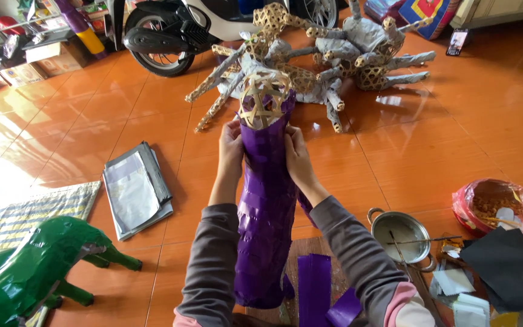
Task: Applying purple paper strips to a horse-shaped sculpture to cover its surface.
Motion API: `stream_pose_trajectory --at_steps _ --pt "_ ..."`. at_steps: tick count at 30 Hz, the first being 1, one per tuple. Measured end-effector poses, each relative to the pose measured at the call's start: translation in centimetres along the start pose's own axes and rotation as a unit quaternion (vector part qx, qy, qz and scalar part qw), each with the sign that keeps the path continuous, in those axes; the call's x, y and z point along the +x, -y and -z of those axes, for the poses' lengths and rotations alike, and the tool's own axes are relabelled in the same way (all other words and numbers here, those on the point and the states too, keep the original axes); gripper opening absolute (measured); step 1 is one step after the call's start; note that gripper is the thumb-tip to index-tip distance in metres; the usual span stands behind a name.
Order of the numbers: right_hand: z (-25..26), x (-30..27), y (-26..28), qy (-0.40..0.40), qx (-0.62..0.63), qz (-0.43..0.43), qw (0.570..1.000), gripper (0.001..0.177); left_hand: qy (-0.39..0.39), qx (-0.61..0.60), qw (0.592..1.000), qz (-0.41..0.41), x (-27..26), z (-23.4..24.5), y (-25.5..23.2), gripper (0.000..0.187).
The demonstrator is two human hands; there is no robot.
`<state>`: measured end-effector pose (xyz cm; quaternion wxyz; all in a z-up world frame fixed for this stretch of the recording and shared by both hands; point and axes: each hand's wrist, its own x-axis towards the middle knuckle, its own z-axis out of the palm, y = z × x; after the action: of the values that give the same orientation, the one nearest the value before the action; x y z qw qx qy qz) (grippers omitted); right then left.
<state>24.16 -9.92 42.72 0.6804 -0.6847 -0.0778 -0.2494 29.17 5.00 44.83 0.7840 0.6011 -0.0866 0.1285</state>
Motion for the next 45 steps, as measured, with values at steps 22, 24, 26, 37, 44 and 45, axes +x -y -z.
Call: stream_pose_trajectory --at_steps 22,24,26,37,44,45 --pt "-1.7 2.1 4.2 -0.124 0.055 0.031 0.990 0.050 0.182 0.099 0.973 -0.099 -9.0 -4.9 -14.1 0.067" --pt "-1.8 2.9 3.3 -0.145 0.058 0.062 0.986 0.048 0.166 0.051 0.984 -0.042 -6.9 -4.1 -11.3 0.068" --pt "-1.0 2.9 3.7 -0.137 0.053 0.016 0.989 0.056 0.155 0.031 0.987 -0.035 -7.6 -4.9 -11.6 0.067" --pt "1.5 -0.3 -1.9 -0.207 0.230 -0.083 0.948 0.025 0.122 -0.024 0.991 0.050 -4.7 0.9 -3.9 0.075" --pt "-0.6 -5.9 6.4 -0.009 -0.011 0.000 1.000 0.057 0.171 0.036 0.984 -0.026 -8.2 -1.7 -7.5 0.077" --pt "-1.0 -6.3 8.2 0.026 -0.050 -0.005 0.998 0.061 0.172 0.047 0.983 -0.035 -8.6 -2.3 -7.9 0.072"
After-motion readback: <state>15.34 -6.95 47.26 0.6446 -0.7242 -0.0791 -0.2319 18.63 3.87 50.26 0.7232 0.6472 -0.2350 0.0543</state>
